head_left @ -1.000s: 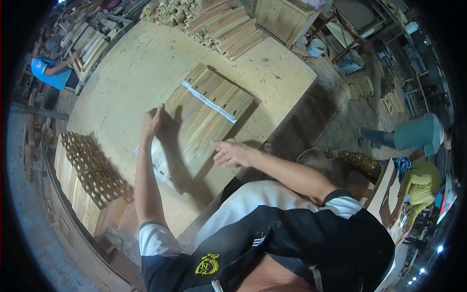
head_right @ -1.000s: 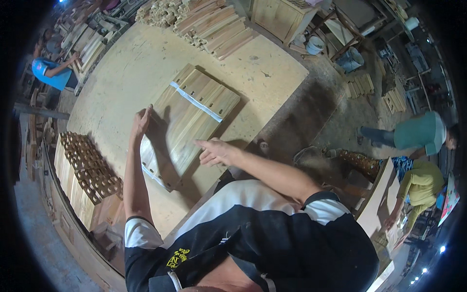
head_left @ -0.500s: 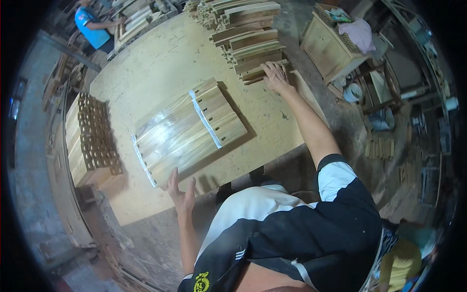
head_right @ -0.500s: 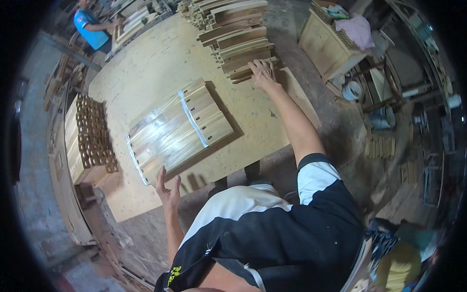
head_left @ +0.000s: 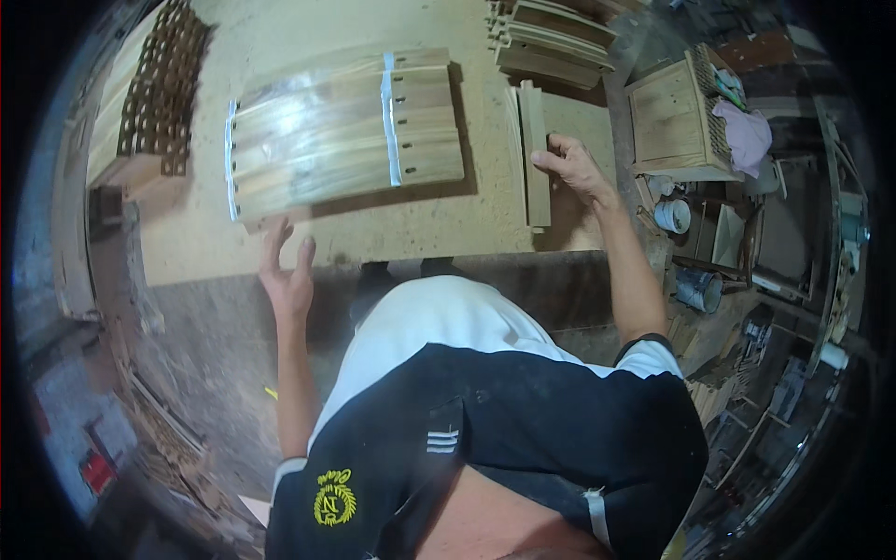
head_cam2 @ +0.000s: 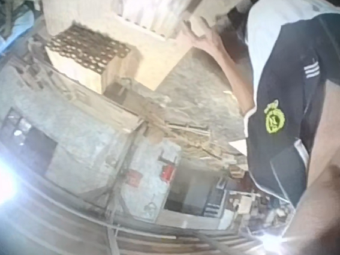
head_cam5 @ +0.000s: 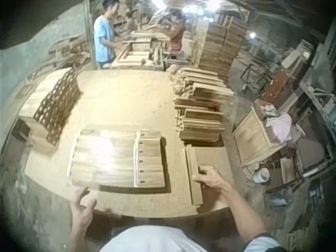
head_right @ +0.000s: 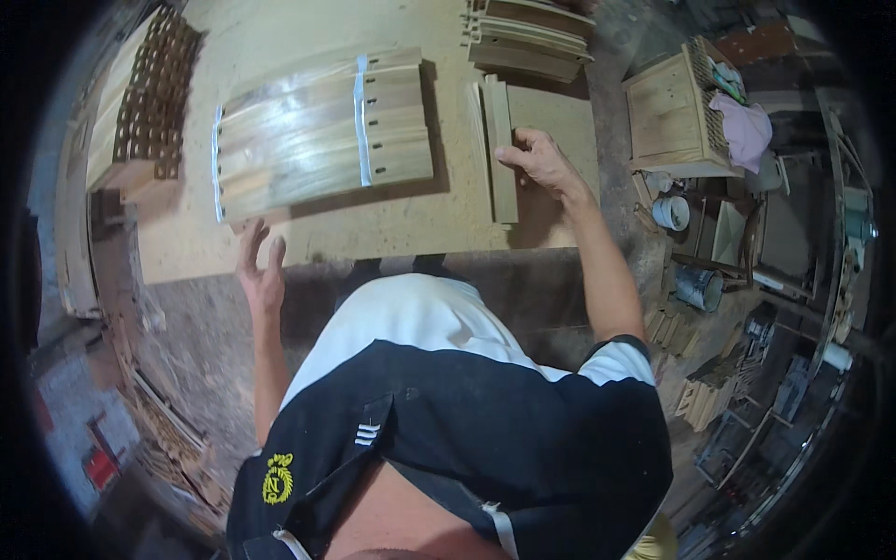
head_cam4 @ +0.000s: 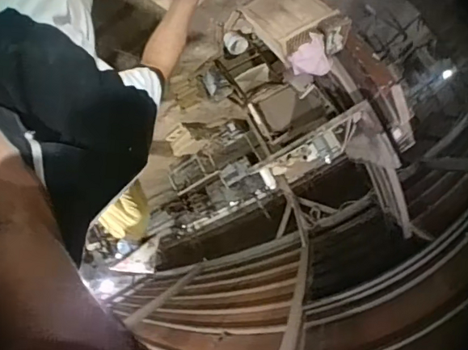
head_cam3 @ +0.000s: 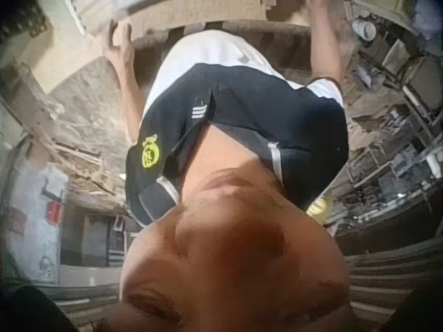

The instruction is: The person is assembling wooden components, likely for furniture, by fitting joints together and checking alignment on a workbench.

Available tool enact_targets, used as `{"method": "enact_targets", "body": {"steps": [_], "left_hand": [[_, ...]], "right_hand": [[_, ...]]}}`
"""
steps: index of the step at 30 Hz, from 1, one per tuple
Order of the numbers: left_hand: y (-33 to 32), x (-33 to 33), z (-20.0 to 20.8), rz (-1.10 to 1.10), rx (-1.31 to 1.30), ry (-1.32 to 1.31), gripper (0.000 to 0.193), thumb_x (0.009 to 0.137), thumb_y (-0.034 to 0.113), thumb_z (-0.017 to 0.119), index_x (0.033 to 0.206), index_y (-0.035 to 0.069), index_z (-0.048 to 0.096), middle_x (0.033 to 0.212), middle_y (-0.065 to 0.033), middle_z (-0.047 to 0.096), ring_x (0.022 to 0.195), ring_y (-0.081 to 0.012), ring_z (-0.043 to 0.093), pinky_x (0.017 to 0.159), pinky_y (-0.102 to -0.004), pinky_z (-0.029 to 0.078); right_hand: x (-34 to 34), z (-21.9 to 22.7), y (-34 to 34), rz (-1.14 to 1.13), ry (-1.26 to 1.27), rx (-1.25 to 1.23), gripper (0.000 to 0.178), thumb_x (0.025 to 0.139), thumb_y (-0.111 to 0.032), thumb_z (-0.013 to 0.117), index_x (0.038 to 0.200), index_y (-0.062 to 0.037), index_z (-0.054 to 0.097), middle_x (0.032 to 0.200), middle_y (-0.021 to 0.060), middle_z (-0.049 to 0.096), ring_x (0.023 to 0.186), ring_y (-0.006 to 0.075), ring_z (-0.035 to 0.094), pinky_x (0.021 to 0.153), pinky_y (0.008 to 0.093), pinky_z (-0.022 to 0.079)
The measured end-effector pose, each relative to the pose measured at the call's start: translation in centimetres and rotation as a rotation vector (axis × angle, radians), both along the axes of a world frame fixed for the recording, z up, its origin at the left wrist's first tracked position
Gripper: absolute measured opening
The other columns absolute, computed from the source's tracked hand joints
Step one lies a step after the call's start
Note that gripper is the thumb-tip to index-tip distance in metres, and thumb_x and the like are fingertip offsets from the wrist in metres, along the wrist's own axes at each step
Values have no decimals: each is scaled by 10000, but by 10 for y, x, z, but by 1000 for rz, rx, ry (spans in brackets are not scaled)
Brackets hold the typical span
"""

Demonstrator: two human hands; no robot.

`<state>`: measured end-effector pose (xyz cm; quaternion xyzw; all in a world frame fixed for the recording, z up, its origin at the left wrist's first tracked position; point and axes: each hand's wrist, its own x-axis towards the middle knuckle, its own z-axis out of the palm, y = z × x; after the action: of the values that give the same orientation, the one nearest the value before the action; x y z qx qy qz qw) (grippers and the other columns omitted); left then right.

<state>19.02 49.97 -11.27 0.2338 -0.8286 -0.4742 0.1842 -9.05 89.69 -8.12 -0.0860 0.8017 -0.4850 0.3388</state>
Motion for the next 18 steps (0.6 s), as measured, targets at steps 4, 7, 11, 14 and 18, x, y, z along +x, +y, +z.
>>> {"method": "enact_targets", "body": {"steps": [4,7,11,14,18], "left_hand": [[11,-32,0,-87,16,36,466,876,133,732,1297,-20,603,1242,-169,647,1146,-269,615,1004,-371,457],[16,-74,12,-136,247,84,479,900,176,726,1319,-15,594,1239,-191,647,1158,-270,616,1004,-374,464],[19,-148,47,-231,453,204,623,891,325,746,1388,11,539,1265,-233,632,1207,-276,599,1033,-398,468],[29,-200,57,-382,388,306,702,930,366,699,1436,-48,443,1237,-197,642,1111,-189,629,911,-259,520],[47,-236,54,-386,408,118,938,844,598,680,1538,91,303,1464,-266,457,1307,-393,504,1097,-478,399]], "right_hand": [[15,3,-38,-130,-20,-260,237,881,-266,735,951,-49,670,763,-23,598,638,65,530,570,236,446],[7,-17,-51,-109,112,-397,258,886,-173,720,1066,3,663,855,27,686,790,104,653,661,249,535],[14,2,-121,20,282,-561,390,854,-46,726,1206,32,576,998,80,714,924,160,679,814,284,572],[6,-19,-154,117,418,-528,372,857,-51,721,1200,8,589,1006,89,715,884,164,692,778,288,578],[-7,-23,-171,189,563,-377,309,873,-96,730,1142,4,618,951,109,727,830,181,721,732,308,596]]}}
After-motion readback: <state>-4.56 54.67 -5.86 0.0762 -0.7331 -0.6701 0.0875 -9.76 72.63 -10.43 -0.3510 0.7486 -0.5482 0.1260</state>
